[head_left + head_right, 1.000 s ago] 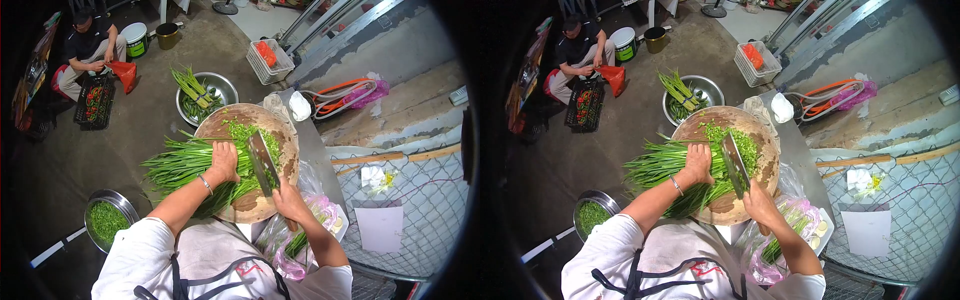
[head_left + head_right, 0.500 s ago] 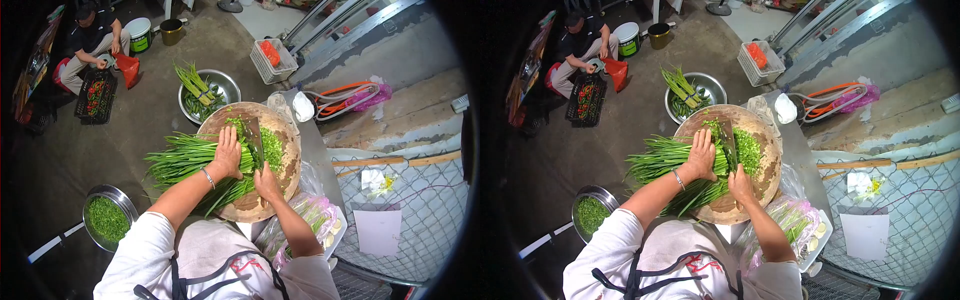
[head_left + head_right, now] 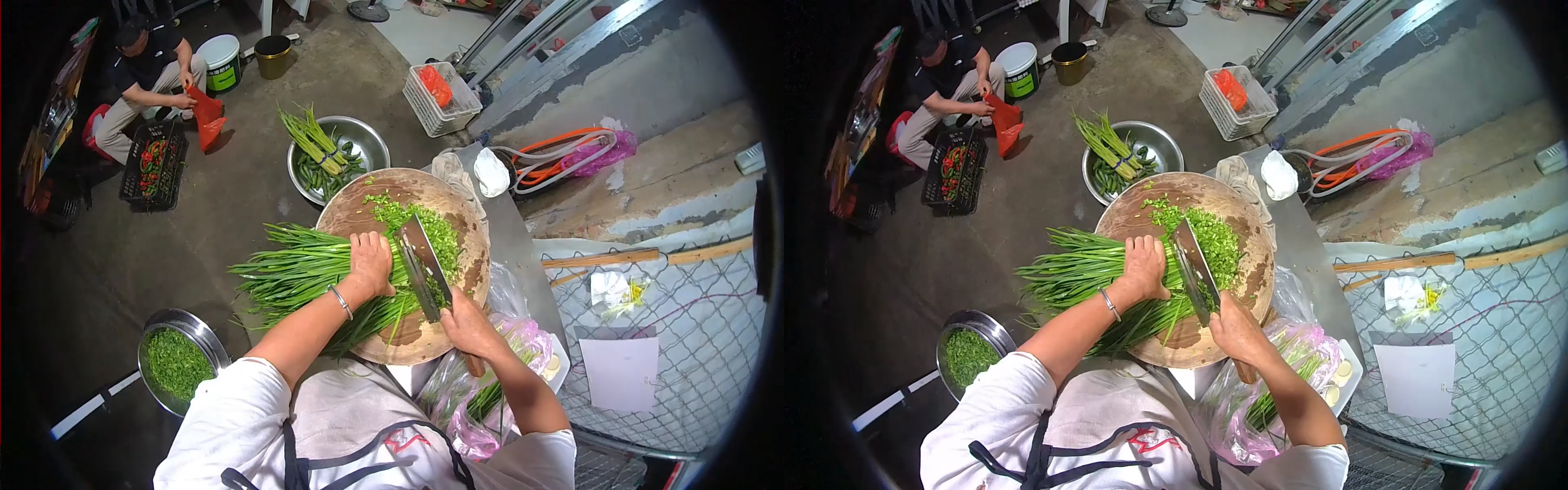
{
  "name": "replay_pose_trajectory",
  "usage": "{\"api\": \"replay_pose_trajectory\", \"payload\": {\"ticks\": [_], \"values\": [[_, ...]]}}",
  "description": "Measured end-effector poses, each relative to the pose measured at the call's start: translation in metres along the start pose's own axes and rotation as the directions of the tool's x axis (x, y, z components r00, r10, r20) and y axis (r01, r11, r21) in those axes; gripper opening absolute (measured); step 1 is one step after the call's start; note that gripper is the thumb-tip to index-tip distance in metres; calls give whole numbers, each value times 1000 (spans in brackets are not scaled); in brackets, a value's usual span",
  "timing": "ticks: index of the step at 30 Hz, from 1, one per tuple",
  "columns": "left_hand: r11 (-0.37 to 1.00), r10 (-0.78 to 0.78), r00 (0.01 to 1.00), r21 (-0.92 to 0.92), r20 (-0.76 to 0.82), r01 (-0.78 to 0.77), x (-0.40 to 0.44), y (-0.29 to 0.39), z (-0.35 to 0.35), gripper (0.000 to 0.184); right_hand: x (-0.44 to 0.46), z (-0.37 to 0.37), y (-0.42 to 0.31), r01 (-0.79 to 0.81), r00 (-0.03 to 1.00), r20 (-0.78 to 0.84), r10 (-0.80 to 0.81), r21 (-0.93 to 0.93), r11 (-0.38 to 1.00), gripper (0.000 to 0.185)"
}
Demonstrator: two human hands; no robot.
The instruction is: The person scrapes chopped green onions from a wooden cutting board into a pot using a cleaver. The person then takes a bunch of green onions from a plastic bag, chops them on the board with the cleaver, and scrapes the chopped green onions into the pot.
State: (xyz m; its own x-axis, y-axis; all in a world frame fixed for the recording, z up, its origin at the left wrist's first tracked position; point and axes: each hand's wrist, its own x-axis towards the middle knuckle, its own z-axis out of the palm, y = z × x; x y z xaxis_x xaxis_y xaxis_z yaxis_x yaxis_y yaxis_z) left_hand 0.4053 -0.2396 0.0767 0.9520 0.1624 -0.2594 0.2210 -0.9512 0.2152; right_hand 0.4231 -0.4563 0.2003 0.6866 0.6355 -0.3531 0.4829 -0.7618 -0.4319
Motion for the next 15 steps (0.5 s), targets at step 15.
{"api": "replay_pose_trajectory", "payload": {"ticks": [15], "values": [[996,74,988,-48,-134,-81,-23,-28,-4,142,61,53,10,-48,977,-192,90,212,976,27]]}}
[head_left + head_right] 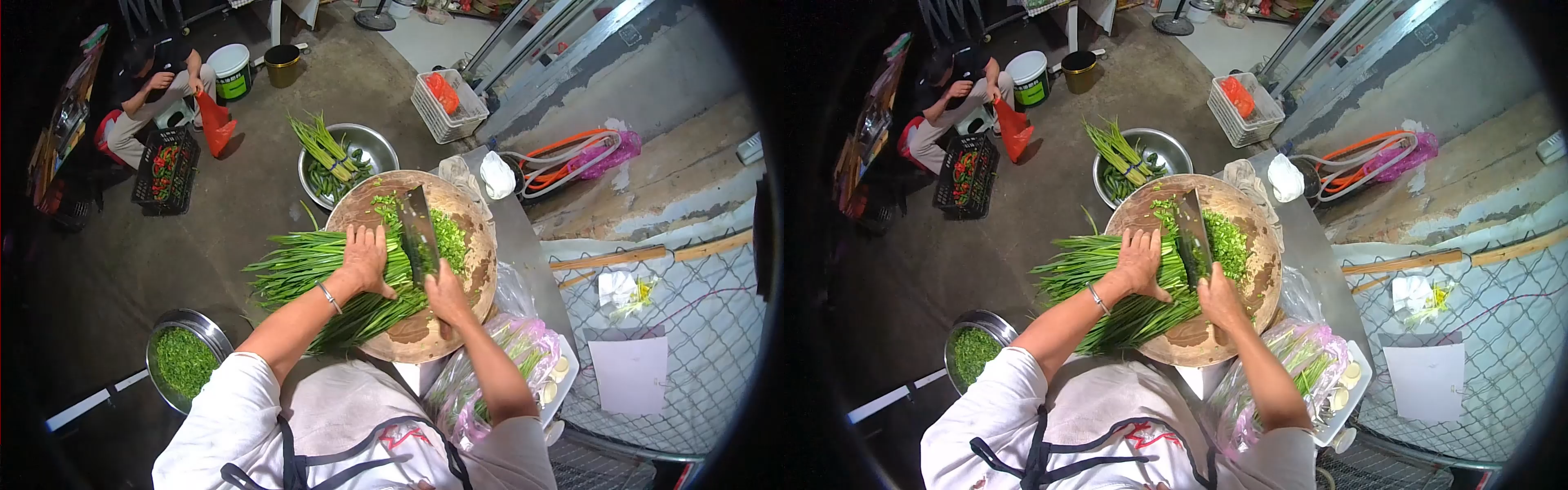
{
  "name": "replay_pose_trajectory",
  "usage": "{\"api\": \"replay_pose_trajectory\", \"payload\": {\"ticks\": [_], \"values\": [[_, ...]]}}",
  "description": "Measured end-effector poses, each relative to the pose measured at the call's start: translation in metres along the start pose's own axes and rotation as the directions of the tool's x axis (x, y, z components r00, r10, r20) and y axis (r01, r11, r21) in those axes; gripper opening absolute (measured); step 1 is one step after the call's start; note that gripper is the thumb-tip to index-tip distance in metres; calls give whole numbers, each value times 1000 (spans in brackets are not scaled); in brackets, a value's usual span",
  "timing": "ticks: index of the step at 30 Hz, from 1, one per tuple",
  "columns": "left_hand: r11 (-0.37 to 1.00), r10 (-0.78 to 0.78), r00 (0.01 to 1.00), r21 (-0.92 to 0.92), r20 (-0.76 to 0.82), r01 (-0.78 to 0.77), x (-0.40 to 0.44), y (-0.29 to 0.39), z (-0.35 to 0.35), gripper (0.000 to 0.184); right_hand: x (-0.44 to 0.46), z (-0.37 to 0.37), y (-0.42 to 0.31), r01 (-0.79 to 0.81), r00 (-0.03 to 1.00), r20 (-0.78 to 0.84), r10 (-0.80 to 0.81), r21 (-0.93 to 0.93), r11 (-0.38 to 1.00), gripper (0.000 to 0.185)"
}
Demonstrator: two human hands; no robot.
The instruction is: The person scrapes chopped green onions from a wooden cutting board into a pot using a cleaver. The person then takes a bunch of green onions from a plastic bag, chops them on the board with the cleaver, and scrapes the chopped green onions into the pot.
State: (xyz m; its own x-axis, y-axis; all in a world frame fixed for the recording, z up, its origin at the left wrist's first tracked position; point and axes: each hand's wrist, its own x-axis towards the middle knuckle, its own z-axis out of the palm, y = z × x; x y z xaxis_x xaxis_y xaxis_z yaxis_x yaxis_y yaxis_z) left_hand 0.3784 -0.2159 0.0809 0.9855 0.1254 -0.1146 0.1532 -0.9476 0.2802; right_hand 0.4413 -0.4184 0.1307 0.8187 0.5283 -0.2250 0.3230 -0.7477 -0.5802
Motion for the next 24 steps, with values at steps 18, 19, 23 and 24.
{"api": "replay_pose_trajectory", "payload": {"ticks": [18,19,23,24], "values": [[998,-67,997,14,37,67,7,11,9,98,9,22,-10,-56,979,185,83,-149,987,29],[998,-62,998,-2,25,62,6,9,9,97,11,30,-8,-58,987,142,77,-131,990,29],[997,-32,998,-65,46,35,-2,11,0,92,8,30,9,4,1000,24,-3,-53,999,28],[997,-17,999,-74,34,20,1,13,1,90,8,26,8,19,1000,17,-18,-73,997,28]]}}
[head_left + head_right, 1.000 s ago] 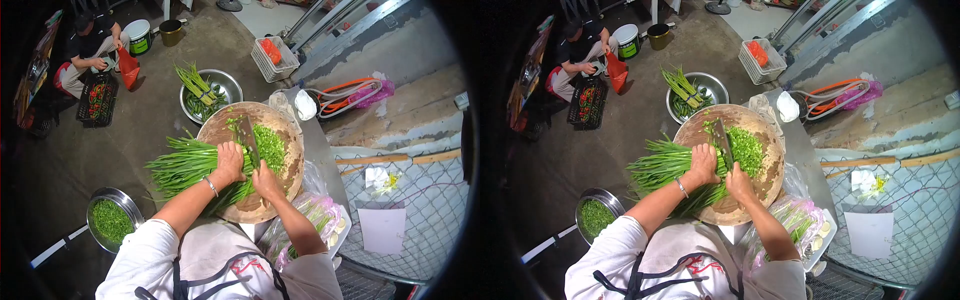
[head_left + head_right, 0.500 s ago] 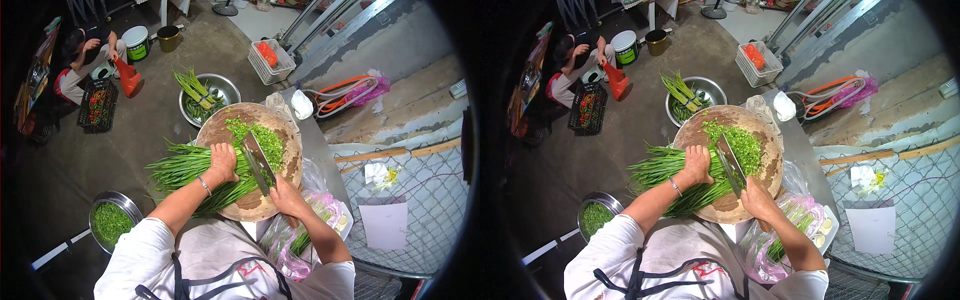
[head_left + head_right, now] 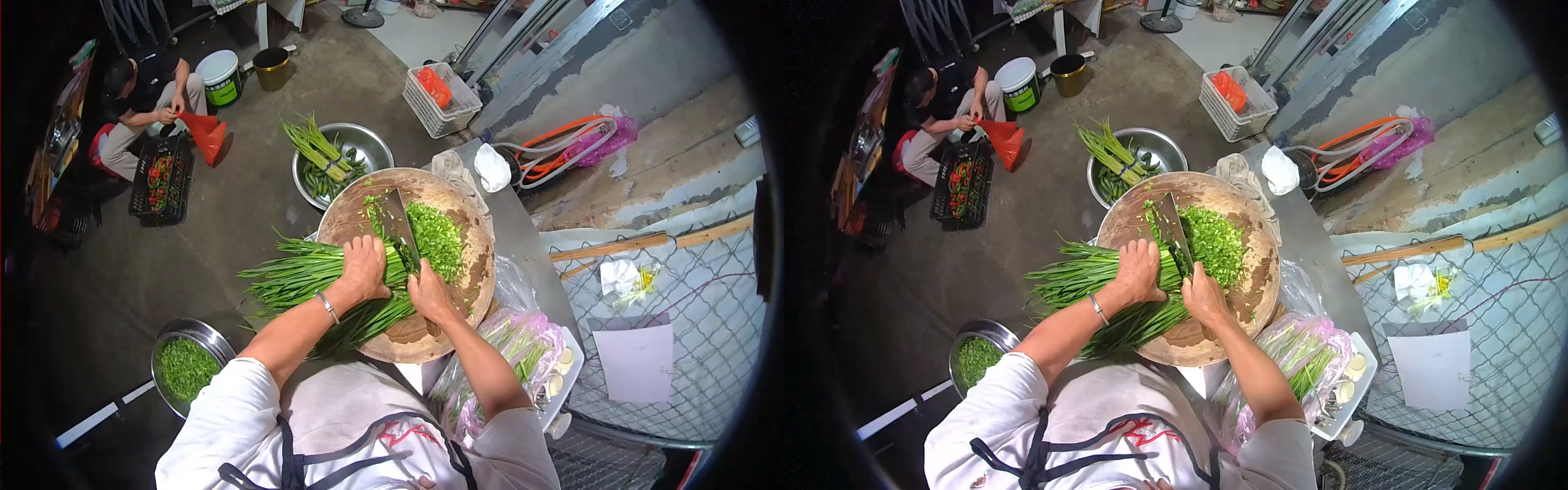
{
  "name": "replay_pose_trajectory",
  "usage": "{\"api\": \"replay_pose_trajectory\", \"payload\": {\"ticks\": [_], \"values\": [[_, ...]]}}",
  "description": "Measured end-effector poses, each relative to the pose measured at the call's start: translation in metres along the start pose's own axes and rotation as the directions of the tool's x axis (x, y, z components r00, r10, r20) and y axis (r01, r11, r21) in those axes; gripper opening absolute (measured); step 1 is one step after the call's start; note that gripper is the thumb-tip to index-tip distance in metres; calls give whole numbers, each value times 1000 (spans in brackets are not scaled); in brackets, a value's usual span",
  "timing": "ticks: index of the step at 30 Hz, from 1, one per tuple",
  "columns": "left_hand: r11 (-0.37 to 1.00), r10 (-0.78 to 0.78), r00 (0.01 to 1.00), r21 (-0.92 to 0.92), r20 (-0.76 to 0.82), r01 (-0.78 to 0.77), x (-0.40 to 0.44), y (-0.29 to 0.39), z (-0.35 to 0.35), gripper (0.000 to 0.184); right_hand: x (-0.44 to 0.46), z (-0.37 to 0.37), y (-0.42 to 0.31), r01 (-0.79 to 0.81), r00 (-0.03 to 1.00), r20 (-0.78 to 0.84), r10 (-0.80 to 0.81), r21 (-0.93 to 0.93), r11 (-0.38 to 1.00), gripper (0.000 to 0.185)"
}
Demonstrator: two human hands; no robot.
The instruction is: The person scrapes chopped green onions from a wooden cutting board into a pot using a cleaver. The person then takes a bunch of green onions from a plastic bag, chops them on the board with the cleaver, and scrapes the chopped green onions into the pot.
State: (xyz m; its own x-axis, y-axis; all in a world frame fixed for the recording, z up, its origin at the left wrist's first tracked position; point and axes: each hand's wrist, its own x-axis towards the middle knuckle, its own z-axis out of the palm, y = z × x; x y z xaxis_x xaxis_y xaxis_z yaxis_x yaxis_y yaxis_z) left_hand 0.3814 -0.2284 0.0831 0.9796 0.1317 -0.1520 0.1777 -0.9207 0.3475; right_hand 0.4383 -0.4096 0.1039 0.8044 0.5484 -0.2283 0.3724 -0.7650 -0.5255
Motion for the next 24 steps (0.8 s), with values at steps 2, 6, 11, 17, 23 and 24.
{"api": "replay_pose_trajectory", "payload": {"ticks": [2,6,11,17,23,24], "values": [[1000,9,1000,-7,-26,-9,10,9,5,89,1,-11,0,-17,1000,16,17,-22,1000,28],[999,25,1000,-41,14,-25,32,19,14,111,2,-41,18,-3,1000,-27,3,-15,1000,27],[986,61,995,158,-79,-48,6,3,12,142,-50,-101,-17,-22,999,30,23,-41,999,26],[993,6,1000,118,8,-7,12,20,14,118,-81,-109,-22,-123,975,168,148,-149,981,36],[982,-7,1000,187,31,1,18,23,16,117,-50,-106,6,-34,957,281,65,-111,993,33],[983,-9,999,184,37,2,20,23,15,116,-43,-101,12,-12,962,270,38,-97,995,32]]}}
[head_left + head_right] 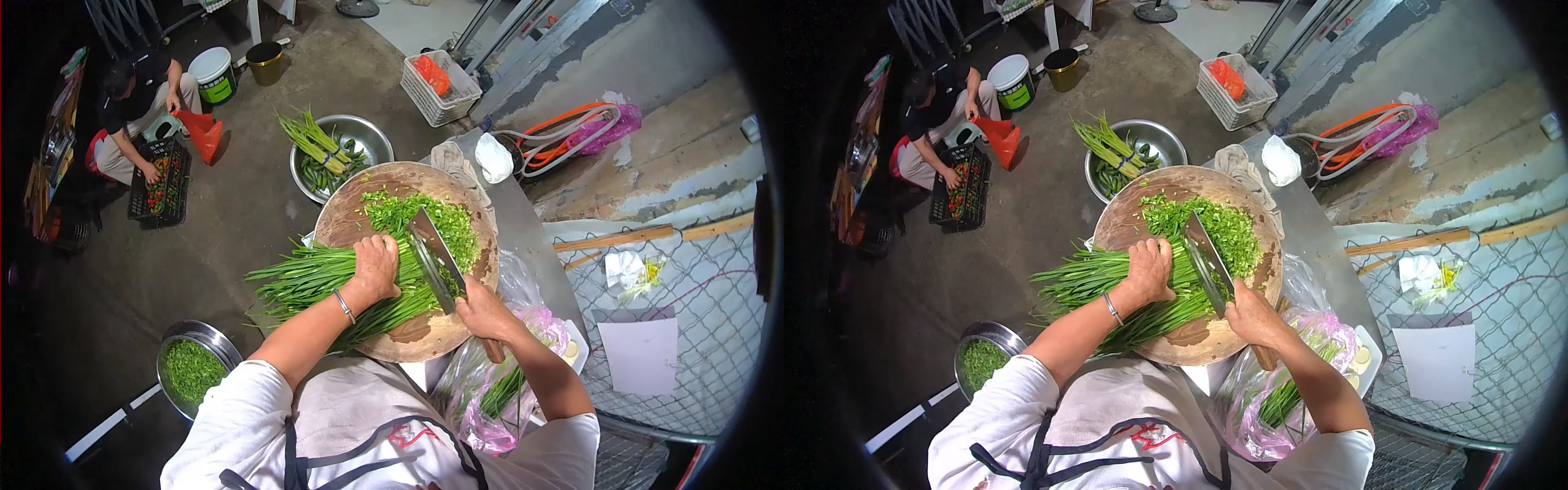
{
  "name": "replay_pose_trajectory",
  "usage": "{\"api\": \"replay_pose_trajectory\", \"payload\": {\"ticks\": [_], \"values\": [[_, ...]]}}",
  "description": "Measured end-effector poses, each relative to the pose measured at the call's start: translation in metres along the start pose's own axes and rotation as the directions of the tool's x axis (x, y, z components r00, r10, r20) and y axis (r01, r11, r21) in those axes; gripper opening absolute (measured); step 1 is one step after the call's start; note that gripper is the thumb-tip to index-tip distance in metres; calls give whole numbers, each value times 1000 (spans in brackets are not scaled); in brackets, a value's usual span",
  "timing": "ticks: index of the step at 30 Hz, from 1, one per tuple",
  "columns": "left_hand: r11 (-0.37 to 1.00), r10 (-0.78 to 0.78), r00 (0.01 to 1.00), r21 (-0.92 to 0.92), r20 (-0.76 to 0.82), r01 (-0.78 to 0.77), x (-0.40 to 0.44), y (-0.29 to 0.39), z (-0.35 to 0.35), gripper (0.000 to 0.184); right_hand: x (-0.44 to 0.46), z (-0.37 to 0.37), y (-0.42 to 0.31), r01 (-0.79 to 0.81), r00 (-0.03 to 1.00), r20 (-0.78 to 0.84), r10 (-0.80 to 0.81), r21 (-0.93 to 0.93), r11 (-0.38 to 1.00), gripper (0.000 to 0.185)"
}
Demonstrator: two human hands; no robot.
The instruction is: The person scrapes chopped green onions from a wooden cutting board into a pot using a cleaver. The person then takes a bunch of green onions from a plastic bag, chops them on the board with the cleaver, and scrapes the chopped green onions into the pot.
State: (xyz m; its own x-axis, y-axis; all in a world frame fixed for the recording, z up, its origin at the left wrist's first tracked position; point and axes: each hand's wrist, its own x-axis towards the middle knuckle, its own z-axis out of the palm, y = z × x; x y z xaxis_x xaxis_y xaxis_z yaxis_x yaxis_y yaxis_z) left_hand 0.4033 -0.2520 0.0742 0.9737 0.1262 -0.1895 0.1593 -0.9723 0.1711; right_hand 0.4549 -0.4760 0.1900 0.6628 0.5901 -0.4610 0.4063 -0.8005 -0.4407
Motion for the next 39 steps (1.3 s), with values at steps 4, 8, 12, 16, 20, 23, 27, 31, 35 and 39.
{"api": "replay_pose_trajectory", "payload": {"ticks": [4,8,12,16,20,23,27,31,35,39], "values": [[1000,-8,1000,-27,29,9,3,-1,-2,113,45,42,2,-45,997,-64,49,56,997,30],[998,-13,1000,-59,-3,13,3,-3,4,109,64,85,9,-43,969,-243,55,53,998,31],[997,-20,1000,-69,3,20,1,-3,5,104,54,63,-3,-7,972,-233,22,69,998,27],[997,-19,1000,-68,5,20,0,-3,4,100,-7,0,-41,-18,975,-222,13,-17,1000,27],[999,-23,999,-46,35,24,2,-1,5,107,-24,1,-38,-125,990,-69,123,-26,992,36],[999,-35,999,-41,18,36,1,0,2,101,-14,9,-20,-28,998,-54,28,-10,1000,36],[995,-46,997,-81,62,51,5,-1,4,103,31,42,-3,0,993,-114,4,39,999,31],[994,-52,997,-97,58,57,6,-2,-2,102,60,82,-12,-89,968,-228,102,66,994,33],[990,-30,999,-140,35,35,-4,-5,-2,98,55,81,-3,-34,967,-249,48,57,998,33],[988,-54,998,-143,8,55,-5,-4,1,96,5,14,-50,-90,976,-189,106,91,992,29]]}}
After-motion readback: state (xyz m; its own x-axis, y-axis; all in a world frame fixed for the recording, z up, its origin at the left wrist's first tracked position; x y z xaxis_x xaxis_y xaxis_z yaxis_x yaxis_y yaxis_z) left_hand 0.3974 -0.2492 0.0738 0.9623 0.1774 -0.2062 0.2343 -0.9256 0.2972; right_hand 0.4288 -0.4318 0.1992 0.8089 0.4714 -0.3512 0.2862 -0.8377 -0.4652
